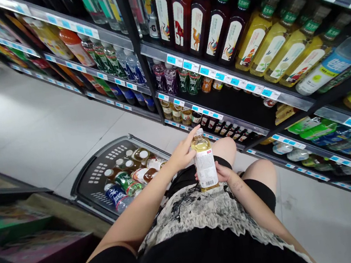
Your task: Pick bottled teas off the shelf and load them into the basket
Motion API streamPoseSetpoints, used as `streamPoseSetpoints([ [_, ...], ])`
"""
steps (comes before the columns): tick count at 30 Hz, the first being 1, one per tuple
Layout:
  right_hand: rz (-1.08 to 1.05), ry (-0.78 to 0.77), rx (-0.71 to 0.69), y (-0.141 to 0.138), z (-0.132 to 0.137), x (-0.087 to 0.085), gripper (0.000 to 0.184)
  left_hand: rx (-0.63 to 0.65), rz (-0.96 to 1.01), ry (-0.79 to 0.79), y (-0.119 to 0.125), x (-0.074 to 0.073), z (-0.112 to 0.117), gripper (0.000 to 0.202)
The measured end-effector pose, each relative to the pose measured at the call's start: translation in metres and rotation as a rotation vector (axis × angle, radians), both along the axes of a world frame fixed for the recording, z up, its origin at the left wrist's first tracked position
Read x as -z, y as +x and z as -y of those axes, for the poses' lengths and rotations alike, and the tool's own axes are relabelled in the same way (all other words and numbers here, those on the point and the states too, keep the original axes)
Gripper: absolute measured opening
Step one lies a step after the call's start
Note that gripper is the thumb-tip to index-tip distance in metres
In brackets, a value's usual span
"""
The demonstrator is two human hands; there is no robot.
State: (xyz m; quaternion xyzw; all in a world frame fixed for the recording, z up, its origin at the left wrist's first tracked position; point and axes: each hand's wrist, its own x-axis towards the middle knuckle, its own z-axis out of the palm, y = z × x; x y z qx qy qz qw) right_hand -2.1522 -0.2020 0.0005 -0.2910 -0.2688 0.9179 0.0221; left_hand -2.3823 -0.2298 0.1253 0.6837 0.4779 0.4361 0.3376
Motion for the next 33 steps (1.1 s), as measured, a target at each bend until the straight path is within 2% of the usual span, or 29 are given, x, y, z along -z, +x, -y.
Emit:
streamPoseSetpoints([
  [5,-0.026,0.010,-0.006,0.001,0.000,0.005,0.077,-0.010,-0.009,-0.009,0.000,0.000,0.001,0.088],
  [14,-0.081,0.039,-0.027,0.002,0.000,0.003,0.081,-0.035,-0.048,-0.028,0.001,0.006,0.002,0.090],
  [22,-0.056,0.082,0.037,0.003,0.001,0.012,0.082,-0.033,-0.028,-0.035,0.000,0.011,0.004,0.096],
  [33,-0.072,0.048,0.050,0.004,0.001,0.014,0.074,-0.032,-0.048,-0.020,0.000,0.011,0.004,0.095],
])
